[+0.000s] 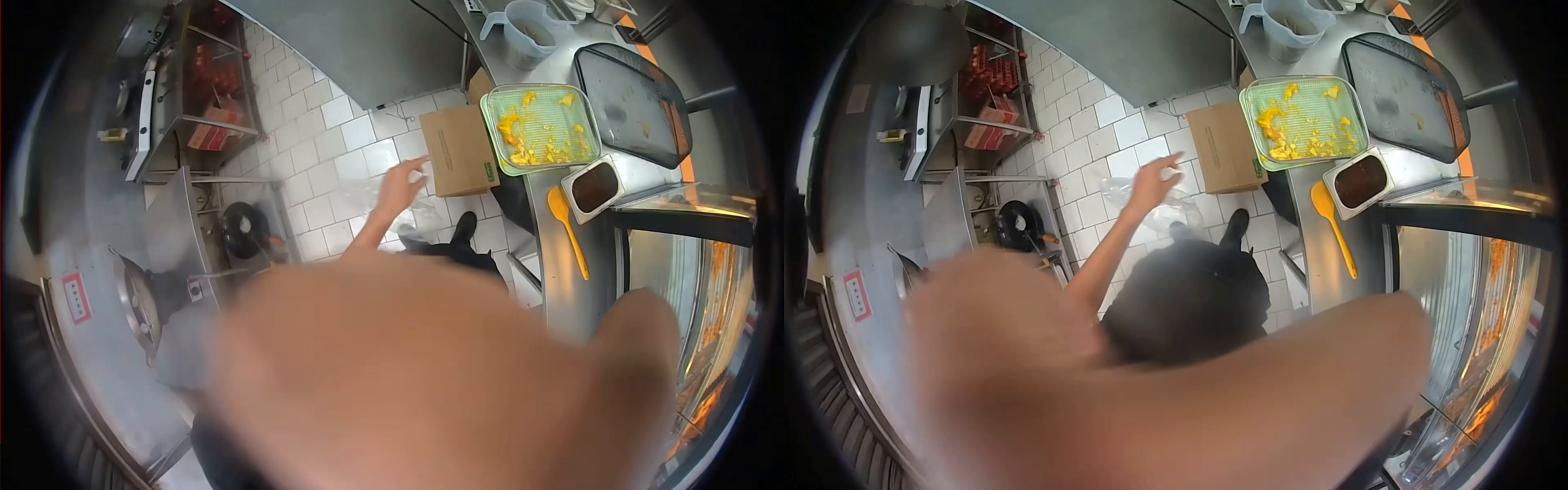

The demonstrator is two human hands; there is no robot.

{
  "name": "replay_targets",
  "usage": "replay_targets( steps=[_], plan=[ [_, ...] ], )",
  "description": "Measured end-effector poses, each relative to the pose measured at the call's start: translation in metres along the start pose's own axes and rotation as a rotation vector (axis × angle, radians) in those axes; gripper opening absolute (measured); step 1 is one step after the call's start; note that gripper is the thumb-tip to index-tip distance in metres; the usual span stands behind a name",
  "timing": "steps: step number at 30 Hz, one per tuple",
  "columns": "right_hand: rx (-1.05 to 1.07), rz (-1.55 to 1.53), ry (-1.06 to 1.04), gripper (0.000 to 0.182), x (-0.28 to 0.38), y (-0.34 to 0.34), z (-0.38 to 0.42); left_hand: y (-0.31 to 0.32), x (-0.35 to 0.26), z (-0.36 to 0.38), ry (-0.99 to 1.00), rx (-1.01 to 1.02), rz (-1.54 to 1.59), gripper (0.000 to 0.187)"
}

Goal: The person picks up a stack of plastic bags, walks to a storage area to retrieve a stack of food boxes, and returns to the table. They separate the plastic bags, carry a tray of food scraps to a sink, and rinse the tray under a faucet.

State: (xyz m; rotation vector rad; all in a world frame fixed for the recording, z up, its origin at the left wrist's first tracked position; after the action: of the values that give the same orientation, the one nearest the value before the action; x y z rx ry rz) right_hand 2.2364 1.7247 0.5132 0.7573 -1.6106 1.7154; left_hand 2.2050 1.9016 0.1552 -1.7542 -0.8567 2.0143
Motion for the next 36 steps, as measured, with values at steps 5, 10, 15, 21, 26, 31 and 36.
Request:
replay_targets(
  steps=[5, 10, 15, 21, 26, 31, 36],
  plan=[
    [-0.246, -0.295, 0.225, 0.016, -0.061, 0.009, 0.059, 0.074, -0.008, -0.042, -0.412, 0.436, 0.477, 0.05],
    [-1.269, -0.991, 0.712, 0.025, -0.181, 0.158, 0.152, 0.12, -0.005, -0.089, -0.608, 0.363, 0.745, 0.06],
    [-1.616, -1.094, 0.98, 0.038, -0.212, 0.218, 0.192, 0.145, -0.014, -0.135, -0.565, 0.282, 0.778, 0.06],
    [-1.731, -1.205, 0.88, 0.039, -0.264, 0.212, 0.209, 0.187, 0.035, -0.166, -0.591, 0.225, 0.878, 0.04],
    [-1.816, -1.441, 0.6, 0.028, -0.302, 0.196, 0.209, 0.17, 0.006, -0.15, -0.615, 0.172, 0.754, 0.042],
    [-1.847, -1.274, 0.579, 0.015, -0.335, 0.198, 0.22, 0.148, -0.012, -0.125, -0.644, 0.059, 0.882, 0.045],
    [-1.818, -1.272, 0.545, 0.012, -0.393, 0.196, 0.277, 0.165, -0.018, -0.125, -0.516, 0.01, 0.961, 0.043]
  ],
)
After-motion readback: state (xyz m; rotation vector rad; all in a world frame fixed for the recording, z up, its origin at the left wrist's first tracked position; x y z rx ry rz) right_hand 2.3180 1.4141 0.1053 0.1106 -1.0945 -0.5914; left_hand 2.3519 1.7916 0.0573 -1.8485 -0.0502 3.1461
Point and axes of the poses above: each hand's wrist, its own z-axis away from the middle knuckle, its own y-axis out of the palm, x = y × z, the point moved 1 cm from there along -z, towards the middle knuckle, and after that the axes turned 2 degrees about -z, right-handed, at the moved point
